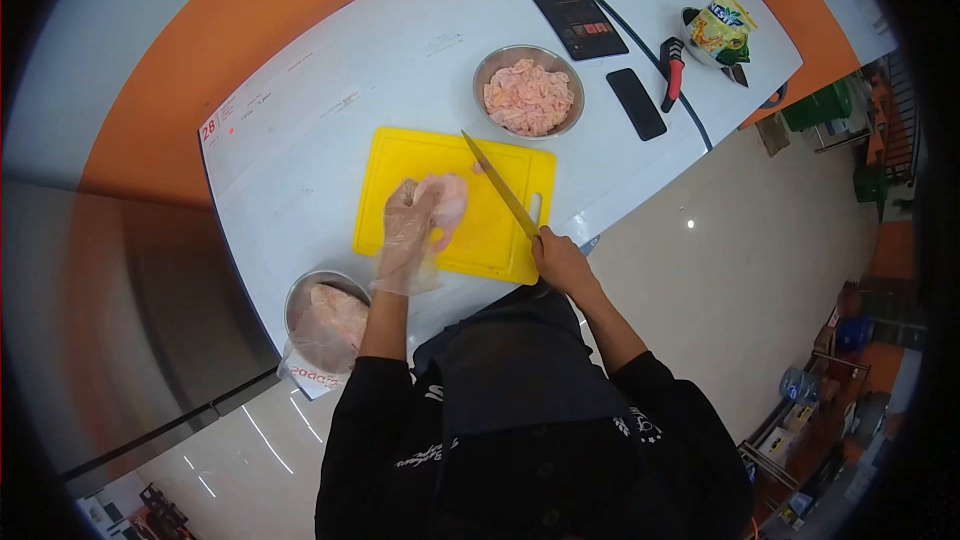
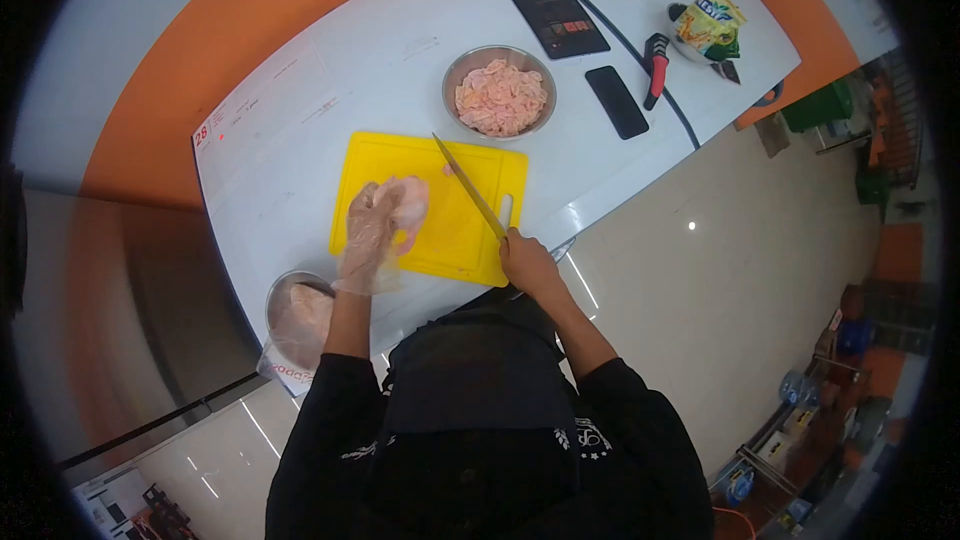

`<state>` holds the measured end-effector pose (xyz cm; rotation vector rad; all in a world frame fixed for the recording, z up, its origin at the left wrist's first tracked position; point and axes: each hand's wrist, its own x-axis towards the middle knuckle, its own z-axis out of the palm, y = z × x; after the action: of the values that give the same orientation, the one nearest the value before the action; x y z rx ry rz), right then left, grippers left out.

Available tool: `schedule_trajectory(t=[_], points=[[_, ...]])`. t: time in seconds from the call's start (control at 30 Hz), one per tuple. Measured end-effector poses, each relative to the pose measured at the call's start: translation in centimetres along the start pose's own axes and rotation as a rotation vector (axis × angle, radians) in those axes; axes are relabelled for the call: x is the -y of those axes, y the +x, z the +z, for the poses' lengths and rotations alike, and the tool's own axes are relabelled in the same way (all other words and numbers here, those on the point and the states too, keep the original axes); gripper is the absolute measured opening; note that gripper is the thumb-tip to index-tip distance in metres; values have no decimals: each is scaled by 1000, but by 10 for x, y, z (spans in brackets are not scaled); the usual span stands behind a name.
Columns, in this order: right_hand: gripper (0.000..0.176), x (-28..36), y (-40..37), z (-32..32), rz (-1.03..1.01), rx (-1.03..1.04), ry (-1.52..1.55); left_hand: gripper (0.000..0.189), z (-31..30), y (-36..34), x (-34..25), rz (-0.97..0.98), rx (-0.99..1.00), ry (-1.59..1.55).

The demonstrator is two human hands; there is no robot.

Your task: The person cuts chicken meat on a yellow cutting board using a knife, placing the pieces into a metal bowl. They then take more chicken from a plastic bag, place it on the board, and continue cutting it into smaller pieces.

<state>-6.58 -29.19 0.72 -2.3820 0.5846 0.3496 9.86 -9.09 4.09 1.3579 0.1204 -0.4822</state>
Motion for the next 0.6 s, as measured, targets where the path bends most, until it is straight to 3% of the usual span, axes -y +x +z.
schedule_trajectory(t=[0.17, 0.23, 0.33, 0.43, 0.53, 0.6], points=[[31, 5, -11, -2, 6, -32, 114, 19, 0, 27, 52, 287, -268, -228], [31, 3, -16, 5, -5, -40, 158, 35, -6, 38, 77, 322, -494, -335], [31, 4, -24, 9, -18, -26, 189, 68, -32, 39, 95, 395, -411, -267], [30, 2, -31, 15, -31, 8, 183, 73, -52, 28, 84, 226, -412, -273], [30, 2, -32, 17, -44, 47, 154, 63, -71, 35, 75, -58, -349, 19], [31, 6, -33, 15, -41, 72, 132, 44, -75, 32, 75, -25, -208, 282]])
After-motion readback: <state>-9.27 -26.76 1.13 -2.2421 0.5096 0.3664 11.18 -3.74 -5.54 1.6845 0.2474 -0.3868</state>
